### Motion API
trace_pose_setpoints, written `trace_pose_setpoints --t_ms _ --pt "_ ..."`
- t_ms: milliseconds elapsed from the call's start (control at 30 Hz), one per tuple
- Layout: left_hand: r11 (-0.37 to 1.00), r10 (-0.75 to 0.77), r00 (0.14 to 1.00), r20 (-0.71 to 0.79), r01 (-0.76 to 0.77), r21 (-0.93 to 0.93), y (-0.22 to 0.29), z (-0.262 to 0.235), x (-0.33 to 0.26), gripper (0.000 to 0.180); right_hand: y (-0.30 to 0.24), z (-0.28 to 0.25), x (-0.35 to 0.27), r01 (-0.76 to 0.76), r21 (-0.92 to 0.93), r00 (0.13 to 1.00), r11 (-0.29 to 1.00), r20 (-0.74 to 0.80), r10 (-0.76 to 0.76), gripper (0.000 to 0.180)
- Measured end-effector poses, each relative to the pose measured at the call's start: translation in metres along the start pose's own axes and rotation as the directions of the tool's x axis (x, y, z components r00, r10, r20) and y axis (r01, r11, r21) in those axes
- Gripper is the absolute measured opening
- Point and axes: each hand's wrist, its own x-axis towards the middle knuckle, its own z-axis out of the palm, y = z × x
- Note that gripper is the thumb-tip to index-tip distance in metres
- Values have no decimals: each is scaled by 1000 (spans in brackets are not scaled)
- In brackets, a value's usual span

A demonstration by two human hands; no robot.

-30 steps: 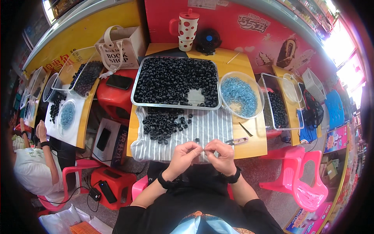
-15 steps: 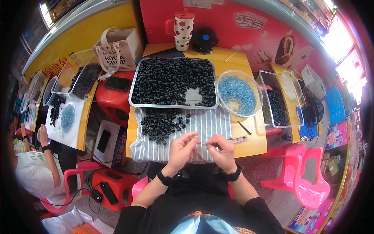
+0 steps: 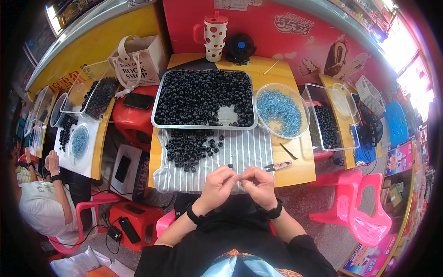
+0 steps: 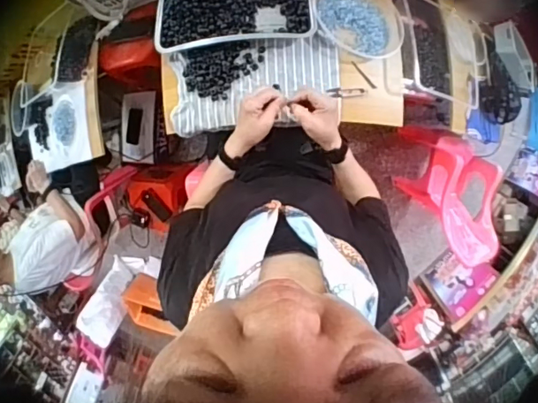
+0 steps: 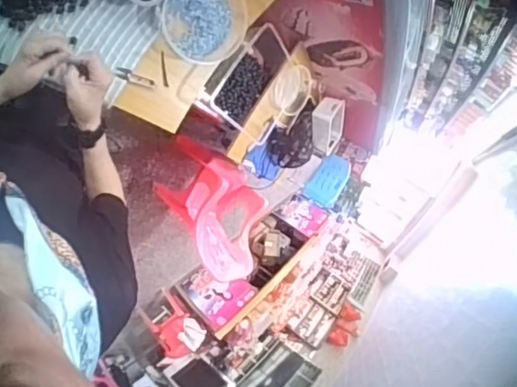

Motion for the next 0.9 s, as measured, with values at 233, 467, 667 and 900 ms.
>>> trace_pose_setpoints --t_ms 233,467,667,900 --pt "988 -81 978 -192 104 112 -12 -7 15 9 -6 -5 8 383 -646 922 661 223 -317 14" --pt "841 133 985 -114 -51 539 -11 -3 9 23 8 -13 8 343 -802 939 488 282 -196 11" --pt "869 103 992 -73 -53 493 -25 -1 10 25 7 -13 7 116 -457 993 882 81 -89 9" --pt "981 -38 998 -58 48 187 -8 -1 1 15 -12 7 14 5 -50 1000 999 28 -3 4"
